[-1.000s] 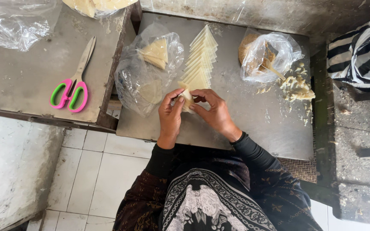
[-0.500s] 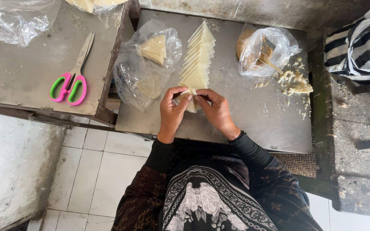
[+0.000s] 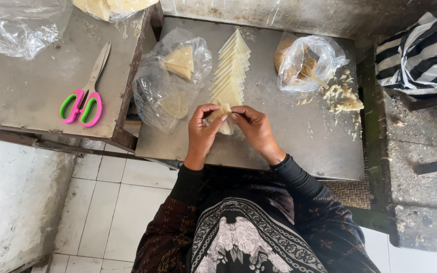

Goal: The person separates thin triangular wrappers from a stack and arranges them into a new overlapping column on a metal surface by hand.

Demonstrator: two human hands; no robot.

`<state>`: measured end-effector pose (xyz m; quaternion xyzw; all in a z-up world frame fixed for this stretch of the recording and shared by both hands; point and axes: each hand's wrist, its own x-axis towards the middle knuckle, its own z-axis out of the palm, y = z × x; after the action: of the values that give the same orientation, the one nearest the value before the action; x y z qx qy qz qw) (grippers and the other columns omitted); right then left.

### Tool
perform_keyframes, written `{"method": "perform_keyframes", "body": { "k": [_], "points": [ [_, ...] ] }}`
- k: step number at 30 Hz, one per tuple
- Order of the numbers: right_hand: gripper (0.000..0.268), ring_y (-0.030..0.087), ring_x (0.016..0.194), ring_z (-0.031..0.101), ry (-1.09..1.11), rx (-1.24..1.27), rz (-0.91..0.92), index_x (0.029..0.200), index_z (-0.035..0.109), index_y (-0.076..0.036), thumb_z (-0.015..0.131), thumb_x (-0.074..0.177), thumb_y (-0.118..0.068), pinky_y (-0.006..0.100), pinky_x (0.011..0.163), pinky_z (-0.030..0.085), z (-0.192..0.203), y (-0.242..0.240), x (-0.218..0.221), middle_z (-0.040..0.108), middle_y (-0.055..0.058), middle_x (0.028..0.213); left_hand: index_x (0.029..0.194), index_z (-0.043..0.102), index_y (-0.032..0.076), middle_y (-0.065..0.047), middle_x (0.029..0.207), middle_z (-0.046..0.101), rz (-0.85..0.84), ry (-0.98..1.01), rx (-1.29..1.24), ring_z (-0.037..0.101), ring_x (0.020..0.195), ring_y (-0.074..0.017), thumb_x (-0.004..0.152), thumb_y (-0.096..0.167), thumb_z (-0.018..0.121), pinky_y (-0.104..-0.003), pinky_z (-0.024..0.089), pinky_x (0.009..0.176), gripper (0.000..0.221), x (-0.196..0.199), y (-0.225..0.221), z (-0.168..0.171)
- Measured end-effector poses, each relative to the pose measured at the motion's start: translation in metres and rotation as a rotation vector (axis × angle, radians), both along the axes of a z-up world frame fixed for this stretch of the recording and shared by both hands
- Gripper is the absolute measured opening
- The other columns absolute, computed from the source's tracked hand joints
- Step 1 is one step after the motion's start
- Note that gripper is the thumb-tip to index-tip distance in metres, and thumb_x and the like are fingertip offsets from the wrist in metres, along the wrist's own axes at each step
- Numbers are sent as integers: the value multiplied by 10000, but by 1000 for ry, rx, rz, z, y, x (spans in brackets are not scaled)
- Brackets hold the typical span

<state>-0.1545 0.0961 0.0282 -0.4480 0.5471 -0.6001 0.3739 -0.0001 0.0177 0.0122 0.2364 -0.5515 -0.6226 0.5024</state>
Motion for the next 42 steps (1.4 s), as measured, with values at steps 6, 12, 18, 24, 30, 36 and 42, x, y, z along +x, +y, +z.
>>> {"method": "perform_keyframes", "body": {
  "k": [6,12,18,24,30,36,42],
  "points": [
    [161,60,955,673,134,-44,3,1150,696,7,696,992,-24,219,834,559,14,5,5,713,18,1041,1153,648,22,-21,1070,668,55,-50,-71,622,980,-73,920,-3,766,-221,525,851,263,-1,0,0],
    [152,96,953,691,220,-76,14,1079,694,0,750,938,-10,260,868,583,19,0,1,691,38,1036,1145,660,17,-20,1054,669,56,-114,-53,580,855,-45,939,-25,719,-182,478,692,219,-2,4,5],
    [125,97,964,679,173,-40,107,1051,695,-11,742,936,-17,265,869,584,12,-2,-17,662,40,1090,1130,636,14,-45,1078,708,93,-236,-175,626,927,-57,933,-34,717,-185,507,751,218,-4,7,10],
    [73,85,974,644,-41,55,231,1017,696,-4,717,948,-14,261,879,553,1,-7,-34,637,15,1110,1140,614,10,-67,1141,700,16,-158,-119,639,1029,-80,935,-63,699,-212,537,887,235,-8,5,1],
    [79,70,931,613,-278,155,320,1038,686,-29,709,967,-55,246,863,516,-11,-12,-47,677,-6,986,1146,612,19,-47,1135,667,-60,-120,32,631,1005,-72,929,-79,694,-216,549,851,252,-8,0,-8],
    [85,56,842,554,-390,166,252,1100,612,-51,635,1057,-119,231,740,458,-27,-16,-53,626,-21,939,1146,609,19,-49,1146,662,-44,-106,92,608,982,-70,930,-88,691,-214,525,828,255,-4,0,-13],
    [120,39,855,560,-323,149,92,1130,641,-40,630,1037,-115,224,759,480,-19,-19,-73,654,-28,956,1154,597,35,-55,1139,640,-34,50,134,617,1038,-106,923,-119,675,-251,531,924,288,-4,-7,-20]
  ]
}}
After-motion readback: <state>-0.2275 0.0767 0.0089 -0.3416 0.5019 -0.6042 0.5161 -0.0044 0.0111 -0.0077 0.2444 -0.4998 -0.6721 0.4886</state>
